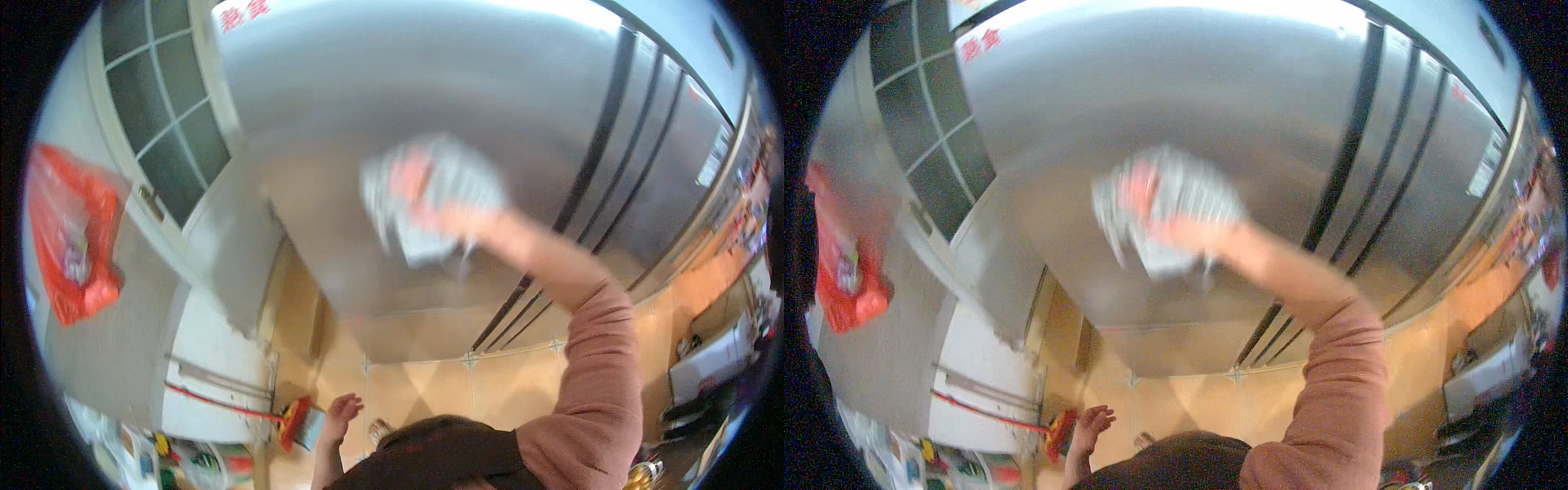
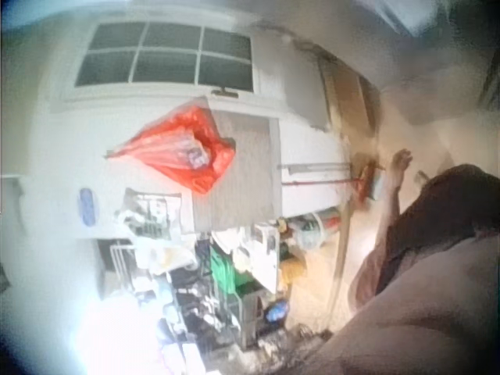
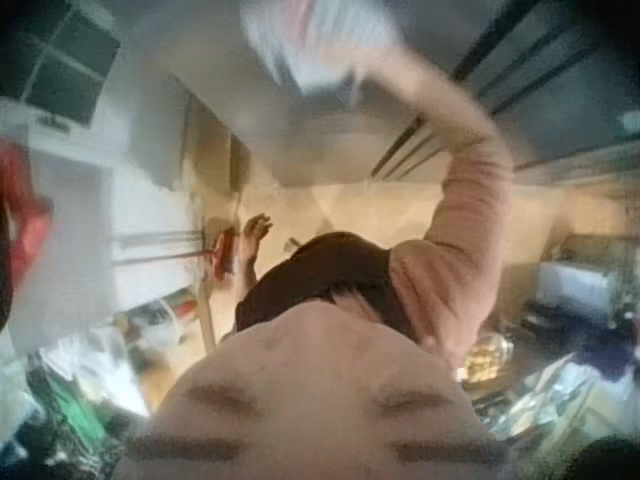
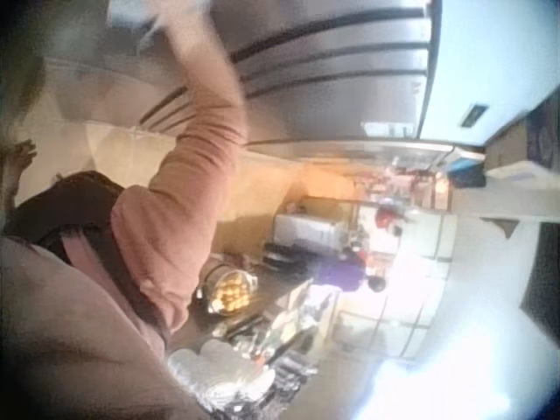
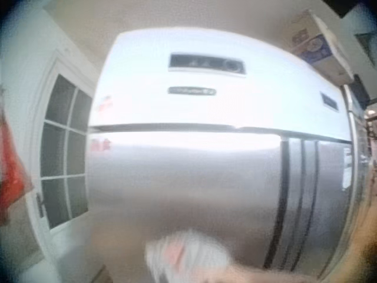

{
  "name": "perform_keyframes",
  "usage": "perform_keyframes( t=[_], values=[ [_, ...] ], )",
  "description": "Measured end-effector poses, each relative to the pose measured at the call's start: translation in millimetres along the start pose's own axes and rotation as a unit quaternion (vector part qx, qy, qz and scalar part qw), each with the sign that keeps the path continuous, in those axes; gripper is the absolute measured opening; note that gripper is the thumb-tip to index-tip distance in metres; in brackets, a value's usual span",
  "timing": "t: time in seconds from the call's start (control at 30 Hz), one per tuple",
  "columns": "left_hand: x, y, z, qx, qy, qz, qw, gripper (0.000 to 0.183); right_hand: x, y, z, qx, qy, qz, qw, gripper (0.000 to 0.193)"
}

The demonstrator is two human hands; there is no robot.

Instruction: The person wipes the exterior of a stainless steel refrigerator with a cloth, then rinses the cloth at a sink and resumes wiping the refrigerator. The person opens and closes the refrigerator door during the process.

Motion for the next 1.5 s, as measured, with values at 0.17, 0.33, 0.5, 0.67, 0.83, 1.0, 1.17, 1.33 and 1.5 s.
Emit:
perform_keyframes(
  t=[0.17,0.33,0.5,0.67,0.83,1.0,1.17,1.33,1.5],
  values=[
    [-5.2,33.9,43.3,-0.035,0.108,-0.155,0.981,0.032,18.0,-93.5,-151.7,0.269,-0.254,-0.189,0.909,0.034],
    [-1.3,39.7,63.7,-0.04,0.202,-0.22,0.954,0.034,-38.1,-94.9,70.5,0.074,-0.42,-0.101,0.899,0.058],
    [-3.0,56.3,95.4,-0.039,0.226,-0.25,0.941,0.031,-62.9,5.5,198.8,-0.217,-0.138,-0.129,0.958,0.055],
    [-29.6,100.1,149.7,-0.13,0.289,-0.276,0.907,0.026,-9.7,-86.6,45.6,0.005,-0.58,-0.102,0.808,0.053],
    [-50.0,78.8,149.7,-0.076,0.295,-0.291,0.907,0.024,-11.8,-185.7,-92.2,0.269,-0.37,-0.192,0.868,0.047],
    [-38.6,22.4,112.8,-0.048,0.264,-0.248,0.931,0.028,-59.5,-202.9,15.0,0.163,-0.378,-0.172,0.895,0.054],
    [-39.1,9.5,92.8,-0.037,0.207,-0.205,0.956,0.031,-81.6,-108.4,158.3,-0.273,0.157,-0.145,0.938,0.059],
    [-61.7,22.6,97.5,-0.146,0.198,-0.227,0.942,0.033,-35.6,-199.5,52.4,-0.05,-0.682,0.023,0.729,0.057],
    [-69.8,-25.1,87.0,-0.081,0.272,-0.209,0.936,0.025,-13.8,-271.8,-76.8,0.163,-0.63,-0.097,0.753,0.059]
  ],
)
Point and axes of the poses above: each hand's wrist, its own y-axis away from the middle knuckle, its own x-axis out of the palm, z = x × y, the point moved 2 cm from there along -y, towards the middle knuckle, and after that the axes turned 2 degrees about x, right-handed, at the moved point
